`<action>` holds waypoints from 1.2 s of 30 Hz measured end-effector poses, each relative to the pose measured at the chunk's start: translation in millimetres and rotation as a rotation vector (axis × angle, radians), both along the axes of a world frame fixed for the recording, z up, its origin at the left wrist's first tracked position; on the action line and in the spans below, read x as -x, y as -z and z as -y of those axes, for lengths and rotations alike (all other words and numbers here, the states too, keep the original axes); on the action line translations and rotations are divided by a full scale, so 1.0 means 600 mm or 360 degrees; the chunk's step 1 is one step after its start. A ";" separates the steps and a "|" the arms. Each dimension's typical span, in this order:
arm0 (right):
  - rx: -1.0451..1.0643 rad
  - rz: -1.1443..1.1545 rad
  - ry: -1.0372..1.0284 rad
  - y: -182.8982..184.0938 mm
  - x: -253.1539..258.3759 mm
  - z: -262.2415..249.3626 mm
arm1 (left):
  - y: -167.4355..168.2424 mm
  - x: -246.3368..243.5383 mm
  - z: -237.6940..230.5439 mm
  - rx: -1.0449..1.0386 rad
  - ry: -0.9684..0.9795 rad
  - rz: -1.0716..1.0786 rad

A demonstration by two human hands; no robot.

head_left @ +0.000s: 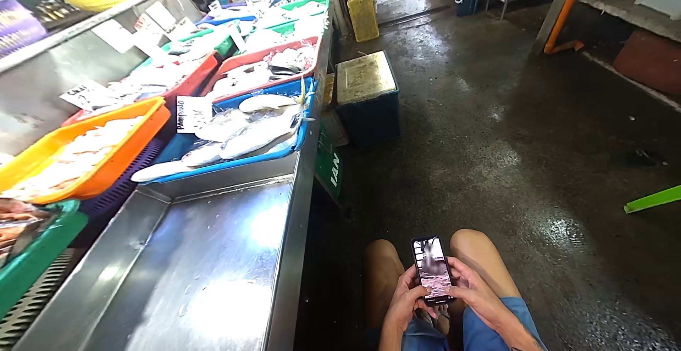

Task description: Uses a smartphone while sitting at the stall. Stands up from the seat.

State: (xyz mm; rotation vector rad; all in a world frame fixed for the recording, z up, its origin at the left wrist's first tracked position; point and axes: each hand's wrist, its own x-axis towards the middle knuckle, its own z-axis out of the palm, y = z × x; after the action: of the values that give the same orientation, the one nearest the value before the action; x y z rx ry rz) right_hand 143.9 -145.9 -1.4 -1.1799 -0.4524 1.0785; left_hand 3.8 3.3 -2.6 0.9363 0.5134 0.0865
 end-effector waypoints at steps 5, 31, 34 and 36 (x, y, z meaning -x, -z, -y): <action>-0.0017 -0.0004 -0.0005 0.001 0.000 0.000 | -0.002 0.000 0.000 0.0008 -0.0001 -0.0007; -0.0018 -0.0020 -0.0007 0.003 0.000 0.000 | 0.005 0.001 0.000 0.0006 -0.0019 0.0015; -0.0036 -0.0017 -0.0003 0.005 0.001 0.000 | 0.004 0.000 0.000 0.0012 -0.0015 0.0022; -0.0040 -0.0021 -0.0007 0.004 0.000 0.000 | 0.004 0.000 0.000 0.0015 -0.0016 0.0029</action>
State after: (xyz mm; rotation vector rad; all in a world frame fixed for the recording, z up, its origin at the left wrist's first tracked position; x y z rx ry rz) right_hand 143.6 -145.9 -3.7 -1.1494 -0.4576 1.0809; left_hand 3.7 3.5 -4.8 0.9232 0.5010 0.1017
